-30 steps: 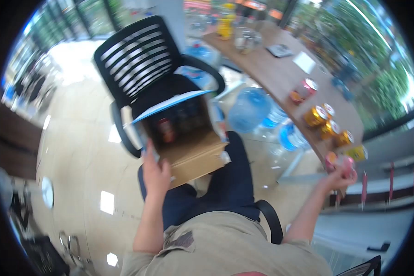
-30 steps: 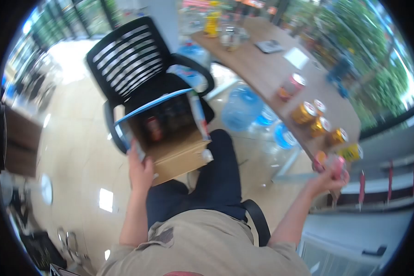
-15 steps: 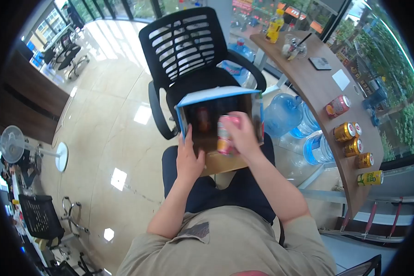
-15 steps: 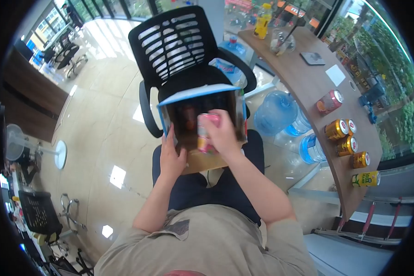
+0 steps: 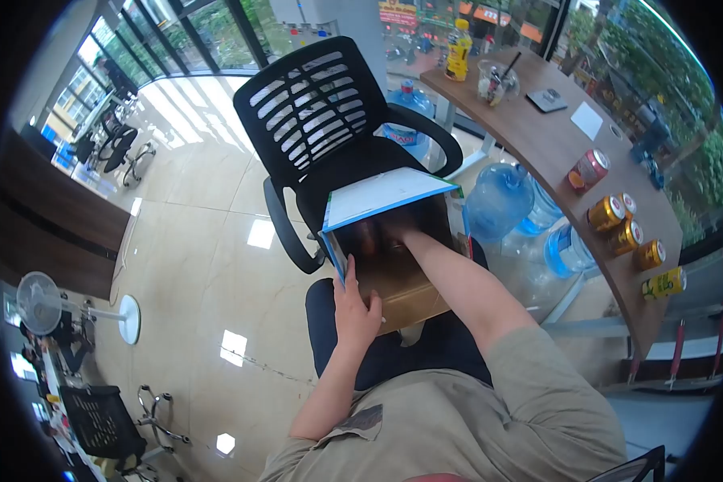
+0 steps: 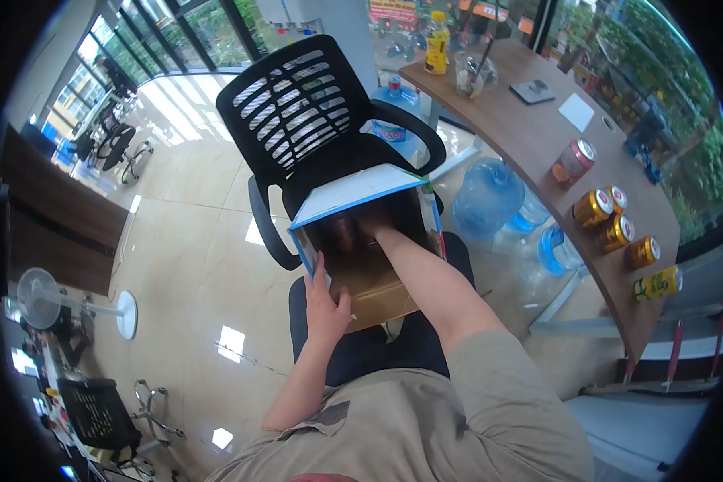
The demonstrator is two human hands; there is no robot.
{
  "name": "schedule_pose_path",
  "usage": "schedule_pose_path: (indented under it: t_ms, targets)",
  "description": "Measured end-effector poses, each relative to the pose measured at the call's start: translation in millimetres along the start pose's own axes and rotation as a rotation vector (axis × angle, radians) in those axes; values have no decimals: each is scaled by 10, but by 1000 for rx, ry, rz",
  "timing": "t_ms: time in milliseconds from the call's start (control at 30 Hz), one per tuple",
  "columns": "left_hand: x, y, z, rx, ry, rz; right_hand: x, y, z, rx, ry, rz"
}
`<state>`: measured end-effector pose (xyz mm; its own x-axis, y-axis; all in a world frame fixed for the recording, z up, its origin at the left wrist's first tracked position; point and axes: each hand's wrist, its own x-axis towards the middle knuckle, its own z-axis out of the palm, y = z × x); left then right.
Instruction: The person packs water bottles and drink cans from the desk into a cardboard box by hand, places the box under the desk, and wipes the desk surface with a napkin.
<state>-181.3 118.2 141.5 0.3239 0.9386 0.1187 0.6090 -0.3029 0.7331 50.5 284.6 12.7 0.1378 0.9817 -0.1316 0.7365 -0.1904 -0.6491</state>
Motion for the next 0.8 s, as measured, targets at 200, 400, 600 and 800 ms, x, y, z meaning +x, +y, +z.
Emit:
schedule_pose_path:
  t_ms: [200, 400, 600, 800]
  targets:
    - [-25, 32, 10, -84, -15, -10, -33, 21, 459, 41, 274, 23]
    - [-66, 16, 61, -169, 57, -42, -346, -450, 99, -117, 72, -205]
    - [-108, -69, 85, -261, -5, -103, -1031, -718, -369, 174, -52, -90]
    - [-67, -102, 53, -256, -8, -75, -1935, -436, -711, 282, 221, -245]
